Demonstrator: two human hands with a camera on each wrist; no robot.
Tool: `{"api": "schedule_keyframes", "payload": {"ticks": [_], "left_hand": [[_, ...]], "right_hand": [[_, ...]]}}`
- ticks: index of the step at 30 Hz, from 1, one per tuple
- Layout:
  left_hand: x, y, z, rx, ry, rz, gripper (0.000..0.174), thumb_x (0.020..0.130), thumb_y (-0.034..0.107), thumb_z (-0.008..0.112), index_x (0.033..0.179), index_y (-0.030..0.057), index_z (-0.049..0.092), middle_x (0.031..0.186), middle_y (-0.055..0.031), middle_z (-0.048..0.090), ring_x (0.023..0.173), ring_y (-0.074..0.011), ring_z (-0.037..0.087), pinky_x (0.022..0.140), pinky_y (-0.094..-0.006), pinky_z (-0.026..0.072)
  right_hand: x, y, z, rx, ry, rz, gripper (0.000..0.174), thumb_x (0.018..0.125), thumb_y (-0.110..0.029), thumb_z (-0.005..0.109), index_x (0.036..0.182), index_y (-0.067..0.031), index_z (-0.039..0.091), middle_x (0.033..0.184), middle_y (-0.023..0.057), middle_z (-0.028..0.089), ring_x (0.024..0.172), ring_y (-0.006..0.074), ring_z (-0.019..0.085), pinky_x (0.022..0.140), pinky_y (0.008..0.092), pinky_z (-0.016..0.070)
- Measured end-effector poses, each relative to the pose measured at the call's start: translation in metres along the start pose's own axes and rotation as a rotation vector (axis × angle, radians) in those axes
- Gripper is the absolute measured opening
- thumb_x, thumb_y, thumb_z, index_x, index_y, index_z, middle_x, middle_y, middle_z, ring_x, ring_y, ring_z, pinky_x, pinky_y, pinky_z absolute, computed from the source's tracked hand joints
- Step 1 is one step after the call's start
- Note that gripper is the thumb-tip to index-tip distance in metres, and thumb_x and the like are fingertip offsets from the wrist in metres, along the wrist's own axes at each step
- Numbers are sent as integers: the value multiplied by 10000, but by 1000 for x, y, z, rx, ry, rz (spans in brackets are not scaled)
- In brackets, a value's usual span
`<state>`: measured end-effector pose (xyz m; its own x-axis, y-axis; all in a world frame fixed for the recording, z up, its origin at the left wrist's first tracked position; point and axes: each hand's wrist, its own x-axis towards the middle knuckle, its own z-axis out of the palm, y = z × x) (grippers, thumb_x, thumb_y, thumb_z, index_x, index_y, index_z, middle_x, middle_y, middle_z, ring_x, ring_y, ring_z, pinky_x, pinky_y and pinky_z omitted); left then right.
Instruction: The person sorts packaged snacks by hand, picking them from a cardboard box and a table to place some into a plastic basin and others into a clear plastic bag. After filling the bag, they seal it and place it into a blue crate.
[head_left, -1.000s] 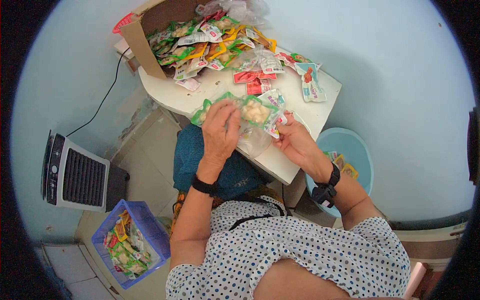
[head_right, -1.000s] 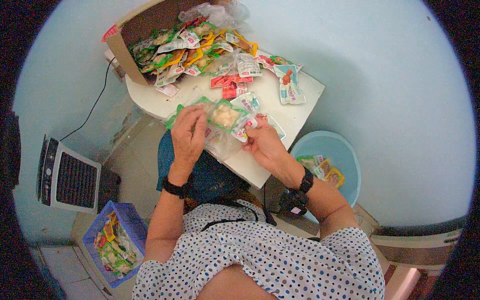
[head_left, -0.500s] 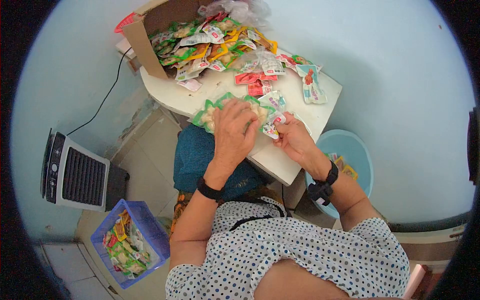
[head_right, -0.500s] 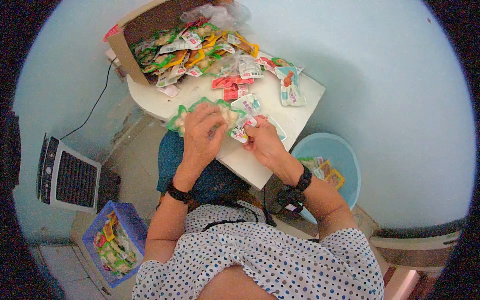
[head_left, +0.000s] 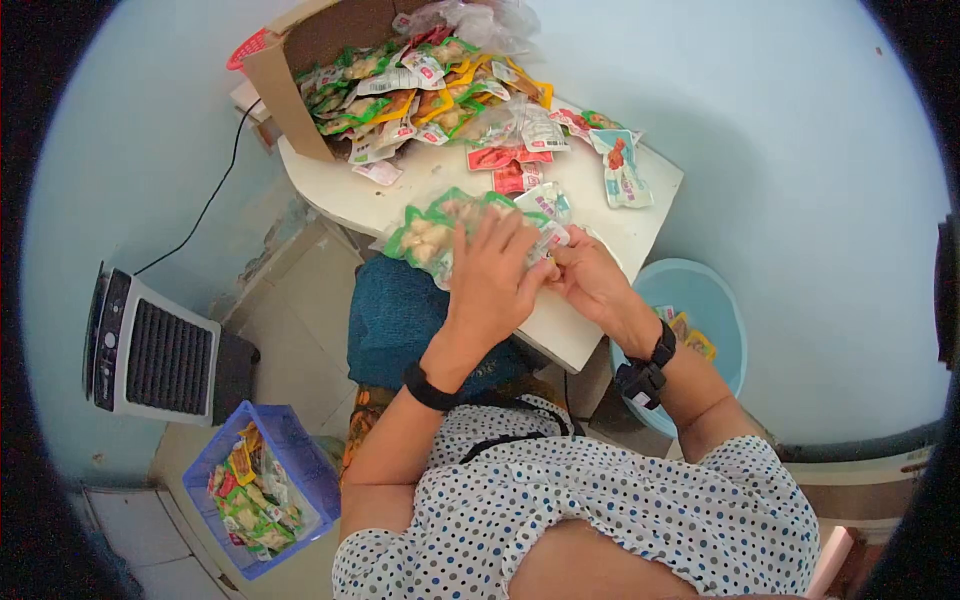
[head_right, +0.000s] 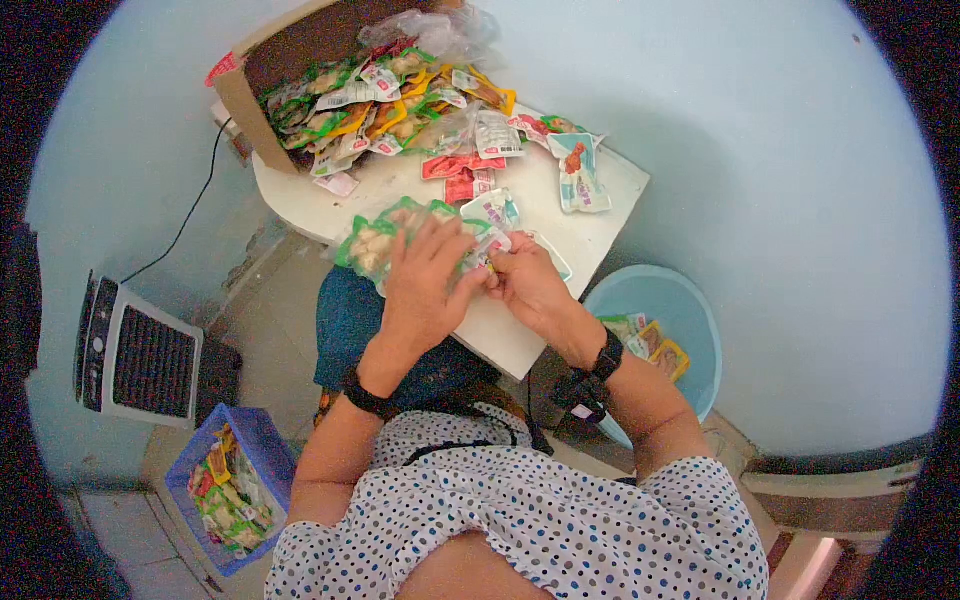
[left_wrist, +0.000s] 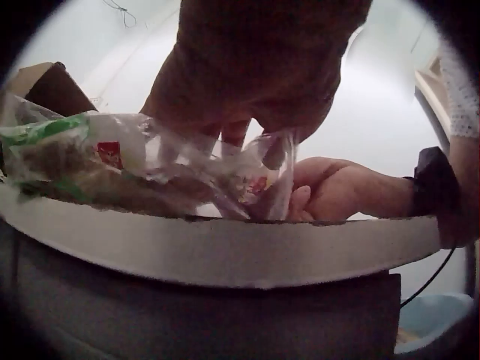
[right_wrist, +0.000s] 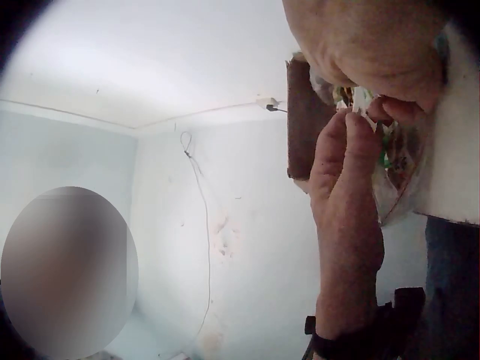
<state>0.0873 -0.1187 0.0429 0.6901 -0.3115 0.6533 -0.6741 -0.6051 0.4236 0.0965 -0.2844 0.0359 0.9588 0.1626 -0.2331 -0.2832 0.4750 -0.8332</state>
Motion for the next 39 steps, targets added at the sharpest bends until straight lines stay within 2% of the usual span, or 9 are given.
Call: {"api": "schedule_keyframes", "payload": {"ticks": [6,12,21,27,30,32,35,37,39], "left_hand": [[-1,1,4,-18,-29,58,208,886,121,587,1061,33,658,1230,-157,612,1243,-371,503,1092,-569,289],[3,-2,9,-119,63,105,194,862,59,567,1032,28,653,1140,-168,649,1153,-378,578,1057,-545,360],[7,12,12,-181,9,167,231,813,29,590,1043,26,610,1098,-167,652,1117,-366,599,1022,-520,414],[8,14,8,-184,78,183,198,833,41,587,1026,4,607,1095,-181,655,1113,-363,601,1030,-510,415],[8,15,4,-197,47,182,180,846,50,586,1016,-6,607,1094,-196,652,1115,-364,601,1035,-505,411],[6,17,4,-202,16,168,178,847,46,583,1015,-12,603,1098,-206,648,1115,-364,600,1039,-503,410],[5,18,8,-180,15,178,194,850,40,577,1032,-21,600,1107,-218,641,1115,-366,599,1042,-501,410],[5,18,10,-162,28,194,217,850,35,574,1057,-25,598,1116,-220,638,1114,-369,599,1043,-500,410],[4,18,11,-152,35,207,246,848,27,573,1087,-29,595,1127,-218,636,1112,-372,598,1043,-500,410]], "right_hand": [[3,1,-9,41,-81,1,230,947,-16,483,1143,-91,577,916,-1,622,687,86,553,529,215,430],[-2,-1,5,-37,27,19,217,944,-30,507,1128,-120,577,958,-26,627,693,89,554,517,242,428],[-1,11,14,221,6,-31,143,933,-24,519,1060,-77,561,1037,40,610,927,143,614,752,303,527],[11,18,8,129,-61,-75,129,955,-62,520,1078,-66,558,1078,51,606,976,150,608,827,312,530],[6,18,18,264,-48,34,138,986,-137,488,1091,-75,552,1076,70,604,992,173,605,861,332,522],[14,37,2,0,-230,-228,180,1009,-194,442,1110,-89,548,1091,78,601,1023,198,597,906,373,502],[-5,29,11,-503,-207,-504,261,1026,-294,386,1130,-113,543,1112,86,598,1068,230,580,962,427,466],[-2,37,8,-578,-131,-598,284,1027,-329,375,1132,-125,542,1118,84,596,1084,241,572,982,445,449],[21,64,-3,-310,-57,-540,273,1022,-327,381,1124,-132,543,1111,77,595,1080,241,571,984,447,445]]}}
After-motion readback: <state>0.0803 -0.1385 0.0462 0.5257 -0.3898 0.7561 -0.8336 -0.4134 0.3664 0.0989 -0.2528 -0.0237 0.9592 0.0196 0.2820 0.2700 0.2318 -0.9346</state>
